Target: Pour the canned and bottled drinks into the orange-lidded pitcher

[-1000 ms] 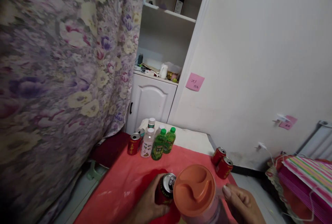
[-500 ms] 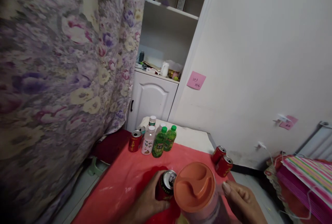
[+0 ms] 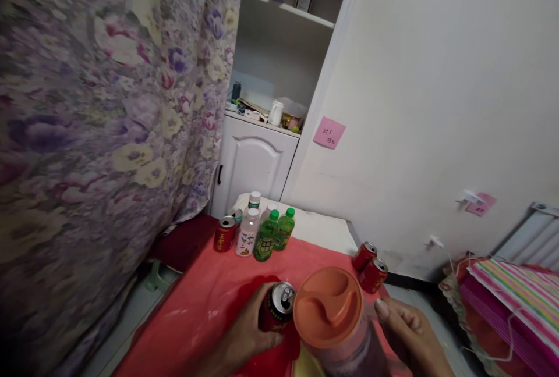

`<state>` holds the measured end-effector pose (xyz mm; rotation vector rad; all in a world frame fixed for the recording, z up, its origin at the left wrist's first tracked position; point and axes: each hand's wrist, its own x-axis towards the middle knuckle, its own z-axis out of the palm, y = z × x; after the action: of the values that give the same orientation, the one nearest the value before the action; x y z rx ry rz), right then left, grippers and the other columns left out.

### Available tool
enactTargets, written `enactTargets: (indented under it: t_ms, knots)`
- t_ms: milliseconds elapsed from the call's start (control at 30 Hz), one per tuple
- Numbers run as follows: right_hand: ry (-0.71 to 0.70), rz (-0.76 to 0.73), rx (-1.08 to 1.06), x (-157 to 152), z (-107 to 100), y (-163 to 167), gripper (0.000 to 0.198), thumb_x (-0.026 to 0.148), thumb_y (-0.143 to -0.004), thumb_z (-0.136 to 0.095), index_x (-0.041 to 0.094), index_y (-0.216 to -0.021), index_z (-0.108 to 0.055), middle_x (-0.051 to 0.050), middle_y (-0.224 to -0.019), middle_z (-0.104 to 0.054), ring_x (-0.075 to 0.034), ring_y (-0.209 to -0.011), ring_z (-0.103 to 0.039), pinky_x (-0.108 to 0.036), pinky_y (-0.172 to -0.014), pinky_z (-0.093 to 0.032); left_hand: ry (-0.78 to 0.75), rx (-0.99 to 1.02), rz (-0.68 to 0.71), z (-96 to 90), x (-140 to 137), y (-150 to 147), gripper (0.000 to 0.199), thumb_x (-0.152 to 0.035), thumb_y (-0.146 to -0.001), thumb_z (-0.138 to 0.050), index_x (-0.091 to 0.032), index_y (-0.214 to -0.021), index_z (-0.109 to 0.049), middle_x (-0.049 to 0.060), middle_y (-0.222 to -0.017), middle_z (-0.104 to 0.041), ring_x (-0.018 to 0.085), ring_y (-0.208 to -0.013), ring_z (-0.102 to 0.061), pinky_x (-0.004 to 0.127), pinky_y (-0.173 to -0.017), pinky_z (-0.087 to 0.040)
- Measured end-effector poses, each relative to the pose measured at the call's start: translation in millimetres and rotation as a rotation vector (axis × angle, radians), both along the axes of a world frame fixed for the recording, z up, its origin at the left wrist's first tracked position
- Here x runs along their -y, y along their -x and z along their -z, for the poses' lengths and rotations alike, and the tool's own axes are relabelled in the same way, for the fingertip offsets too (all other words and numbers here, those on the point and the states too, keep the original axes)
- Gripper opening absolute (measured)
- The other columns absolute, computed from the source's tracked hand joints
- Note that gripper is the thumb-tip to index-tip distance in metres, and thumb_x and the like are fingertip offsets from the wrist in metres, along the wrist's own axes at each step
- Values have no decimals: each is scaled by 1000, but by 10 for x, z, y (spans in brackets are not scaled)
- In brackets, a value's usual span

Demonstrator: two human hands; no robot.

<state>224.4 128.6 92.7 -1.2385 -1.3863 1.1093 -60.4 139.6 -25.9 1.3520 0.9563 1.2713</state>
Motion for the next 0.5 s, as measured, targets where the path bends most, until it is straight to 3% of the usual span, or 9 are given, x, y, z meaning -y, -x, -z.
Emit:
enactTargets:
  t_ms: [100,300,500]
  knots:
    - [11,-9,27,-19,-28,-26,52,68,-73,-71,23,-50,-60,2,-41,-43,-16,-40,-43,-31,-46,-41,-6,0,-3,-5,0,3,70,0,-54,-69,-22,-119,-57,7,-122,-68,33,-120,-59,44,-107,-43]
    - [-3,-48,54,40,-184,32,46,65,-68,-76,20,-61,-71,-2,-52,-59,-19,-49,-55,-31,-51,-49,26,-11,-19,-24,-12,8,73,2,-50,-68,-26,-117,-58,4,-119,-68,32,-119,-58,41,-105,-44]
    - [-64,6,45,144,-346,182,44,66,-70,-73,23,-60,-73,-8,-59,-68,-30,-65,-67,-38,-59,-55,-6,22,9,-11,13,17,73,1,-53,-68,-29,-119,-58,0,-120,-68,29,-119,-59,38,-105,-45]
